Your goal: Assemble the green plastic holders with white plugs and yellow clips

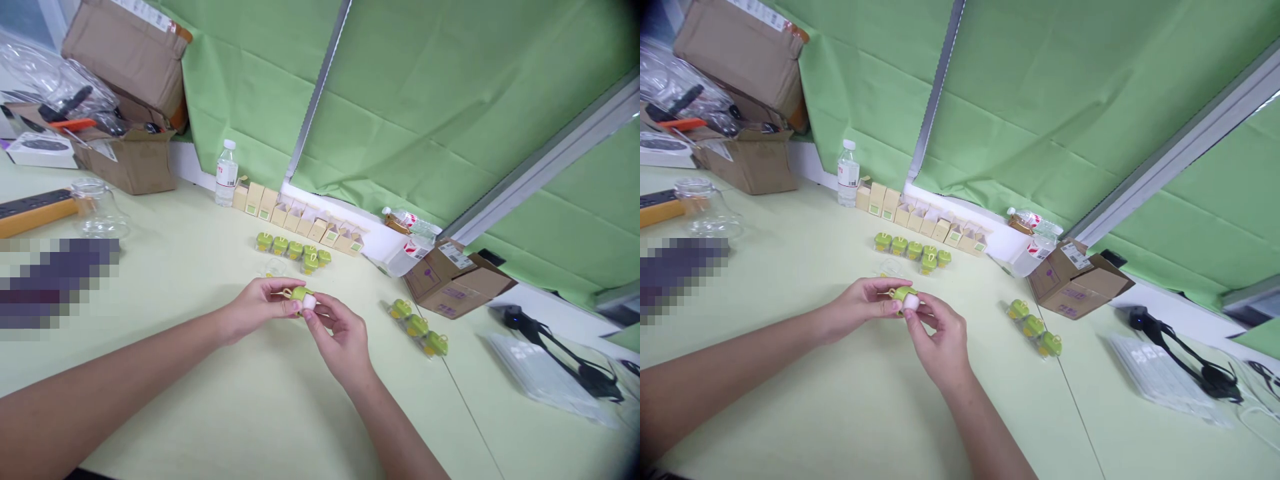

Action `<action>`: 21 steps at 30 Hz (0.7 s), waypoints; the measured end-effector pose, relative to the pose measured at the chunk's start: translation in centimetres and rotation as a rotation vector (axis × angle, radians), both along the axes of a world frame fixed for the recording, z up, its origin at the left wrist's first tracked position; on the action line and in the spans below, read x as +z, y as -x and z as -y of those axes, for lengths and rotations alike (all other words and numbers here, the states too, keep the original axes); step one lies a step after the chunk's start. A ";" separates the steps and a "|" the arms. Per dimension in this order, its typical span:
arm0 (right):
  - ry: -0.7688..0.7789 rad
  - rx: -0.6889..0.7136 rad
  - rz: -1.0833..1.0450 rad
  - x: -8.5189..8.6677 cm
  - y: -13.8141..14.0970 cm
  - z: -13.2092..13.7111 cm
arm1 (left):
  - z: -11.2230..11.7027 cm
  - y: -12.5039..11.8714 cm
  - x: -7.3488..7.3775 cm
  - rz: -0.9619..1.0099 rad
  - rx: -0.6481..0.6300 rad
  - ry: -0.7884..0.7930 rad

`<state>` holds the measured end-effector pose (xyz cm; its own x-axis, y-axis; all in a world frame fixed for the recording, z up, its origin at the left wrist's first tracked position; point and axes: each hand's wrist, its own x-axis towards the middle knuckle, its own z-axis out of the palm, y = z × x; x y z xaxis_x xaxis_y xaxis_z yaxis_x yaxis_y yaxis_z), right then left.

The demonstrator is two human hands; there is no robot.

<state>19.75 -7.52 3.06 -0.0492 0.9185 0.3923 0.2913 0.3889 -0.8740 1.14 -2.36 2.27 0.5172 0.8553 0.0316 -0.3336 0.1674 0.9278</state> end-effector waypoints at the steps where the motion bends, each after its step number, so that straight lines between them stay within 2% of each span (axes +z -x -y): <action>1: 0.002 -0.001 -0.003 0.0 0.0 0.0 | 0.0 0.0 0.0 0.009 0.001 0.009; 12: -0.010 -0.043 -0.040 0.3 0.3 0.3 | 0.5 -0.3 0.6 0.053 -0.013 0.094; 21: -0.046 -0.032 -0.010 0.3 0.2 0.4 | 0.5 -0.2 0.5 0.056 -0.016 0.095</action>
